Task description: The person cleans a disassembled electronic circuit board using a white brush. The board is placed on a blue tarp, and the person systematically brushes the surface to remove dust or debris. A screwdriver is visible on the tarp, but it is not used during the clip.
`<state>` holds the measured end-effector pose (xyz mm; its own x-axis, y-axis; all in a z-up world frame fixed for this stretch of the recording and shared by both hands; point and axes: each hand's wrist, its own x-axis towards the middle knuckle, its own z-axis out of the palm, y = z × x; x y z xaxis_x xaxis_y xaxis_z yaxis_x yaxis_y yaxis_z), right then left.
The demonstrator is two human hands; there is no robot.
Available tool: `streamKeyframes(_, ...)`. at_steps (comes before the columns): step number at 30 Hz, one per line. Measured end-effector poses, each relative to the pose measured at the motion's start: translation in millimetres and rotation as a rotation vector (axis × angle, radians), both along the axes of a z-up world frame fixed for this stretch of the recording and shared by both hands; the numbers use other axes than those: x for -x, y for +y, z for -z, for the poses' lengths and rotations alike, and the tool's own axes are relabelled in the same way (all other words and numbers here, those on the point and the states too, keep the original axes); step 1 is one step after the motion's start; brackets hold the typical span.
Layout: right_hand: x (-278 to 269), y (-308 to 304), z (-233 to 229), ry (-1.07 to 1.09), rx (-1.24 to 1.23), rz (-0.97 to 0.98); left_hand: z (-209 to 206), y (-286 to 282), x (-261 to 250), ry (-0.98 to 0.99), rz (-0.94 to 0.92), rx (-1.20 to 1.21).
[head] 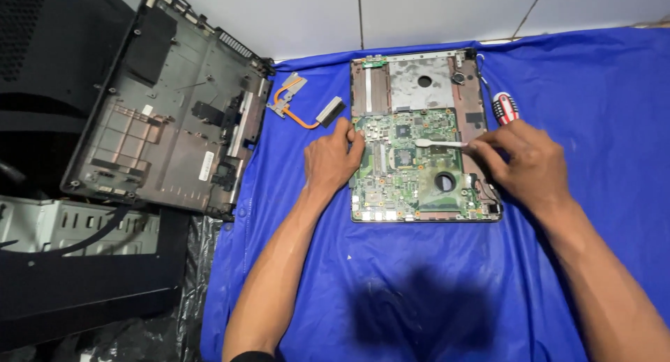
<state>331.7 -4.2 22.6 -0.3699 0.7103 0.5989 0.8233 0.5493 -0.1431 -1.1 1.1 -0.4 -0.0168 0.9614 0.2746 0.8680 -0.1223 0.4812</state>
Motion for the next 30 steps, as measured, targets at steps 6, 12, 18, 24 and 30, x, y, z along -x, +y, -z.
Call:
streamKeyframes(6, -5.3, 14.5, 3.9, -0.039, -0.085, 0.122, -1.7, -0.6, 0.1, -0.011, 0.007, 0.004)
streamKeyframes(12, 7.7, 6.5, -2.8, -0.049, 0.061, -0.055, 1.2, 0.5, 0.3, 0.01, 0.0, 0.013)
streamKeyframes(18, 11.7, -6.1, -14.6, 0.012, 0.069, -0.037, 1.1, 0.7, 0.2, 0.004, 0.0, -0.011)
streamKeyframes(24, -21.0, 12.1, 13.8, -0.092, 0.019, 0.157, 5.5, 1.7, 0.9, 0.015, 0.012, -0.04)
streamKeyframes(30, 5.6, -4.6, 2.6, -0.031, 0.063, 0.013, 3.2, 1.1, 0.2, 0.013, 0.001, -0.024)
